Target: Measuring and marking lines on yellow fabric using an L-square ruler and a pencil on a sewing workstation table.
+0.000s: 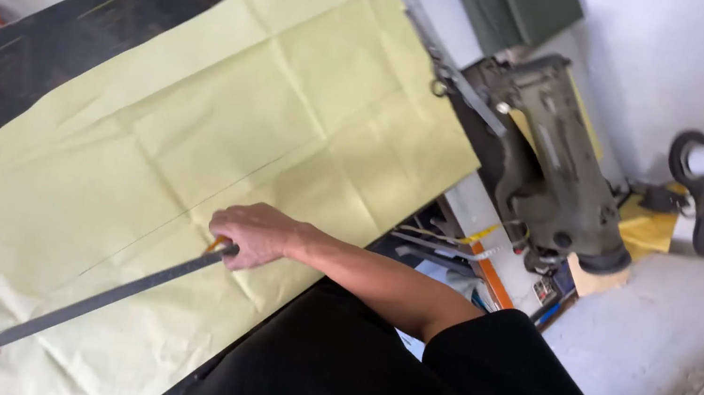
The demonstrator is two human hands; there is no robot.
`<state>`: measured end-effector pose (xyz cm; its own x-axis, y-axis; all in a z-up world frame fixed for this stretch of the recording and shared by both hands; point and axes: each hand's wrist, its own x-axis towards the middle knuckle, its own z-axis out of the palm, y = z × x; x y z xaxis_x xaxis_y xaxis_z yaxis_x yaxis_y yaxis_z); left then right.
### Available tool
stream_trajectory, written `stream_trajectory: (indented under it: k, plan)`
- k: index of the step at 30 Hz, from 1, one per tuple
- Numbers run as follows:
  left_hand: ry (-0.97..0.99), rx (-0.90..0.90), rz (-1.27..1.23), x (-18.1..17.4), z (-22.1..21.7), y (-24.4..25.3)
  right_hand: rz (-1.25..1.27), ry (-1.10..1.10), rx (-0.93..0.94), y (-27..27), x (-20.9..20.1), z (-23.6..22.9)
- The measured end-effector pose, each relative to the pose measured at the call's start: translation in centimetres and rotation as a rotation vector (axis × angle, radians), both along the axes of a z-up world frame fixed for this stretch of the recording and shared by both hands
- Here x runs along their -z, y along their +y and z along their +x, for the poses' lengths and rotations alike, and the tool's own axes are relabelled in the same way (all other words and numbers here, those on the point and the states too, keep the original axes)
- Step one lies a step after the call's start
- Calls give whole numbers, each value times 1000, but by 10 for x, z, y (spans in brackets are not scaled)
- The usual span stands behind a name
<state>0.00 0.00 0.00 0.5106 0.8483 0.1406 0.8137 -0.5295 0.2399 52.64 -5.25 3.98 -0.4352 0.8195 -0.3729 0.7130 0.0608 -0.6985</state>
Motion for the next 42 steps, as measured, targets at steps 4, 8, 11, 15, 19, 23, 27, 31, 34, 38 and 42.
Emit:
stream_trajectory:
  k: [4, 8, 11, 15, 19, 23, 27, 31, 34, 38, 42]
  plan:
    - [-409, -115, -214, 11, 50, 20, 181, 148, 165, -49, -59, 64]
    - [-369, 205, 209, -161, 272, 28, 782, 111, 621, -100, -84, 135]
    - [-492, 264, 148, -190, 408, 6, 896, -166, 815, -135, -50, 202]
    - [-502, 304, 66, -102, 499, -48, 858, -476, 1019, -148, 5, 290]
    - [-418, 293, -101, -41, 540, -105, 625, -499, 1222, -155, 62, 352]
    - [-354, 359, -179, -11, 555, -140, 622, -458, 1196, -178, 80, 374]
    - [-331, 377, -270, -1, 560, -150, 694, -244, 1126, -277, -5, 348]
    - [-402, 405, -227, -2, 553, -150, 813, -311, 1699, -408, -1, 319]
    - [-426, 320, -292, -9, 547, -153, 460, -453, 2310, -498, 25, 355]
    - [-399, 327, -340, -10, 535, -146, 272, -936, 1968, -577, 34, 457]
    - [-322, 337, -384, -20, 523, -141, 34, -713, 1944, -580, 18, 549]
